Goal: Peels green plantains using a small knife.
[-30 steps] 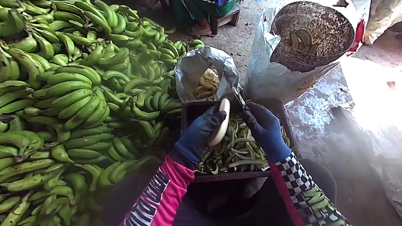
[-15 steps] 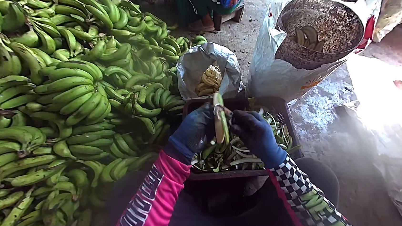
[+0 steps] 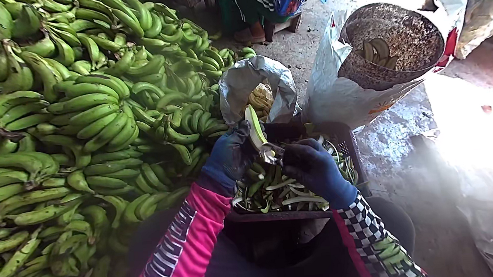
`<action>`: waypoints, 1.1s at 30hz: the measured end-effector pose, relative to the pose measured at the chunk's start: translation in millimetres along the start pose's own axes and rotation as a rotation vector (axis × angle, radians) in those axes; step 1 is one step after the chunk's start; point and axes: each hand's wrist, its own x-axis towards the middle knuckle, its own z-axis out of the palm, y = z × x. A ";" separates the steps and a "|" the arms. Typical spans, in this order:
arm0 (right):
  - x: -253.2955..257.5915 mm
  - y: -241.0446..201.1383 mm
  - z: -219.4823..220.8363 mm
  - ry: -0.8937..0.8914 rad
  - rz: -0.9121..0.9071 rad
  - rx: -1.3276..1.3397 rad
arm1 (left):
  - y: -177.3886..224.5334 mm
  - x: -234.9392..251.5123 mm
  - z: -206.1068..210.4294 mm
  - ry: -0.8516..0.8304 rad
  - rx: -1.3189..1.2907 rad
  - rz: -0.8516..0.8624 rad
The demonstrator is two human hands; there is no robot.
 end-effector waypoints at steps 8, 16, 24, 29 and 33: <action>16.9 21.5 -13.7 0.233 0.270 -0.060 | -8.5 -14.8 14.7 -0.295 0.332 -0.182; 0.5 -18.4 6.1 0.182 0.101 0.100 | -24.2 -4.1 -0.7 -0.005 0.477 0.053; 5.0 -31.7 -13.8 0.537 -0.064 -0.215 | -9.7 -4.4 13.6 -0.119 0.306 0.065; 42.0 -66.5 -142.9 0.836 0.230 -0.703 | 17.0 -5.5 11.7 0.060 0.348 0.177; 63.0 -96.2 -172.8 1.052 -0.117 -0.500 | 42.7 -15.6 1.9 0.122 0.321 0.259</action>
